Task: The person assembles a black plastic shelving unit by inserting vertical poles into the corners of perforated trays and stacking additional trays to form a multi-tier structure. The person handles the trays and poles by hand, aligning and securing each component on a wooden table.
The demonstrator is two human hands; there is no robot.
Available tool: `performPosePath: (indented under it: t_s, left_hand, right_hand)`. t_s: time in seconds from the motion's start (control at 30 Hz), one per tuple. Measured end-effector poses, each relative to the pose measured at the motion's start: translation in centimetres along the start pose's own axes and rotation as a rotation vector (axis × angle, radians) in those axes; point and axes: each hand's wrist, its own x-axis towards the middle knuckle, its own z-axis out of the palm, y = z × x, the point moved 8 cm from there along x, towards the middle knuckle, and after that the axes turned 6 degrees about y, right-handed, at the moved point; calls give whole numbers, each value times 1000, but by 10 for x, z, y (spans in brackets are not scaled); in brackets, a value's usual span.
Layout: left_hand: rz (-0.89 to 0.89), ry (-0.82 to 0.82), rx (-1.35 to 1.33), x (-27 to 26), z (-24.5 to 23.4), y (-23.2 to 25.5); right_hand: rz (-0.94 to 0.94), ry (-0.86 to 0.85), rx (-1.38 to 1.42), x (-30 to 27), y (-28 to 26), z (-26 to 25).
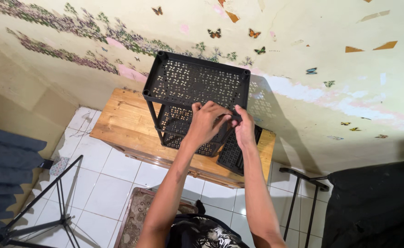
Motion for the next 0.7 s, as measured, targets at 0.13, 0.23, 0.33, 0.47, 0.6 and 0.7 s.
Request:
performPosePath:
  t_s: [0.13,0.23,0.33,0.47,0.6,0.7]
  left_hand:
    - [29,5,-195,-1,-18,4]
    - [89,53,12,-2,-39,-8]
    - [74,96,162,0,-55,-29]
    - [112,100,66,-8,-56,-29]
    - [136,382,97,-22,-96,-42]
    - [-95,672,142,-44,-136,-81]
  right_hand:
    - [-38,89,-55,5,2,-12]
    - [-109,10,-4,4,1,-6]
    - [-110,-79,61,-2,-2,-1]
    - [-114,15,-50,-10,-20,0]
    - [-499,396,-568,-37,-69,8]
    - [-899,454,-835,-72,-100,53]
